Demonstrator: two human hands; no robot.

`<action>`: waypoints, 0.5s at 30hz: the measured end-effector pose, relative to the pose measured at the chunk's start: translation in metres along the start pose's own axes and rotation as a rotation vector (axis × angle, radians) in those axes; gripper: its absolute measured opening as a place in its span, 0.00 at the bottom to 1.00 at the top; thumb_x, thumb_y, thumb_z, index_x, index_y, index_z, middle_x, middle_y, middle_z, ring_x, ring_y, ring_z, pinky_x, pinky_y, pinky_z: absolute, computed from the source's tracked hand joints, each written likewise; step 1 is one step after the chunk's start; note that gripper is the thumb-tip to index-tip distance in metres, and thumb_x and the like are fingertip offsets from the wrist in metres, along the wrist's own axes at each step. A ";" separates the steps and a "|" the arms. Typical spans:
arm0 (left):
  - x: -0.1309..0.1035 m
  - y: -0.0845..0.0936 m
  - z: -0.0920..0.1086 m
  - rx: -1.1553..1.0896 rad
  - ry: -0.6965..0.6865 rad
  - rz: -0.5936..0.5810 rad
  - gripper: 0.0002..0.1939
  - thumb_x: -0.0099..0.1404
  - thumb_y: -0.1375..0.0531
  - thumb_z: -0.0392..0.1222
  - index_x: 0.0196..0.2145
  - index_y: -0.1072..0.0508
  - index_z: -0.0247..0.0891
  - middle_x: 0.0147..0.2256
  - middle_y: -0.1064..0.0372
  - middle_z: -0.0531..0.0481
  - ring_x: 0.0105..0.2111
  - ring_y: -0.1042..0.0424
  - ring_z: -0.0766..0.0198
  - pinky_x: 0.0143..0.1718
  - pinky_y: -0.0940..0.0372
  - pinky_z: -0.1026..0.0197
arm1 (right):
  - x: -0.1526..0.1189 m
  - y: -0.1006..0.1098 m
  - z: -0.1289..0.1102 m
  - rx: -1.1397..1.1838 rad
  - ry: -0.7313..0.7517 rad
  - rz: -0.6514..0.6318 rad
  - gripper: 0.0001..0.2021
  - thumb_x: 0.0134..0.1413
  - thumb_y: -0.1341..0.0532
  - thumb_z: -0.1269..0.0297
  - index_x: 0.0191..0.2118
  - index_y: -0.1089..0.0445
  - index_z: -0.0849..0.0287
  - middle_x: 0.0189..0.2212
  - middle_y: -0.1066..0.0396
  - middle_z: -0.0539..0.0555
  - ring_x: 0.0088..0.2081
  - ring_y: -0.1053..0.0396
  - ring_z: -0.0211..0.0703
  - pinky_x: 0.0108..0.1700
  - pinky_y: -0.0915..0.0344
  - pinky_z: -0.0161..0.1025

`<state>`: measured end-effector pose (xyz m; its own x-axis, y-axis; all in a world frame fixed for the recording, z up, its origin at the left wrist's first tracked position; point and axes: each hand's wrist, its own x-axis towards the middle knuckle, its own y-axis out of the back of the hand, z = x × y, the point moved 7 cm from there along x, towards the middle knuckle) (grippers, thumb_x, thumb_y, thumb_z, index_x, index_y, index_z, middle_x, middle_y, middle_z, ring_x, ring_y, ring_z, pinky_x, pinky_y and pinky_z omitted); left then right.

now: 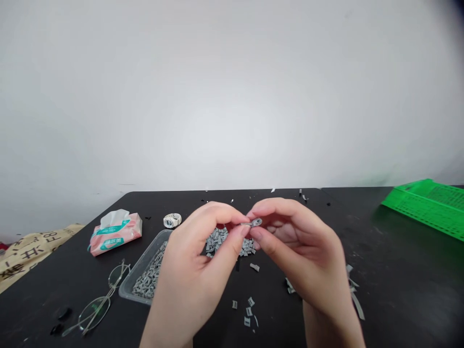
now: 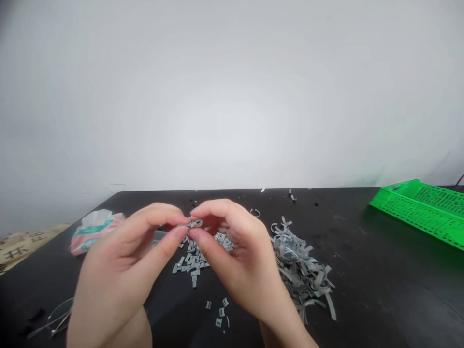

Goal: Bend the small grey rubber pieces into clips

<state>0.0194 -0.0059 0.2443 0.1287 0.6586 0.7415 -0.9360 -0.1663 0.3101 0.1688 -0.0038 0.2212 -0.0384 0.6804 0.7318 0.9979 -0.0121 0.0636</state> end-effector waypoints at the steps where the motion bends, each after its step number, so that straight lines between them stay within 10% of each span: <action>1: -0.001 0.000 -0.002 -0.033 0.009 0.009 0.09 0.68 0.39 0.32 0.35 0.25 0.47 0.36 0.24 0.59 0.36 0.25 0.70 0.36 0.30 0.71 | 0.001 -0.001 -0.002 -0.047 0.029 -0.015 0.17 0.61 0.34 0.74 0.49 0.25 0.44 0.42 0.22 0.49 0.40 0.24 0.40 0.41 0.25 0.37; 8: -0.002 -0.007 -0.016 -0.507 0.221 -0.084 0.08 0.67 0.37 0.33 0.29 0.27 0.40 0.30 0.30 0.55 0.32 0.31 0.70 0.34 0.33 0.69 | 0.000 -0.007 -0.034 -0.267 0.475 -0.052 0.14 0.60 0.36 0.80 0.49 0.24 0.58 0.41 0.19 0.53 0.41 0.22 0.37 0.45 0.25 0.33; 15: -0.014 0.004 -0.009 -0.530 0.286 -0.147 0.07 0.65 0.36 0.37 0.28 0.26 0.39 0.28 0.30 0.54 0.31 0.34 0.68 0.33 0.37 0.65 | -0.015 -0.014 -0.049 -0.492 0.579 -0.087 0.08 0.64 0.37 0.75 0.46 0.26 0.59 0.40 0.18 0.54 0.39 0.21 0.39 0.42 0.26 0.36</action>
<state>0.0109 -0.0094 0.2301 0.2442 0.8299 0.5016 -0.9601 0.2796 0.0048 0.1528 -0.0503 0.2424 -0.2725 0.2027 0.9406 0.8571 -0.3931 0.3330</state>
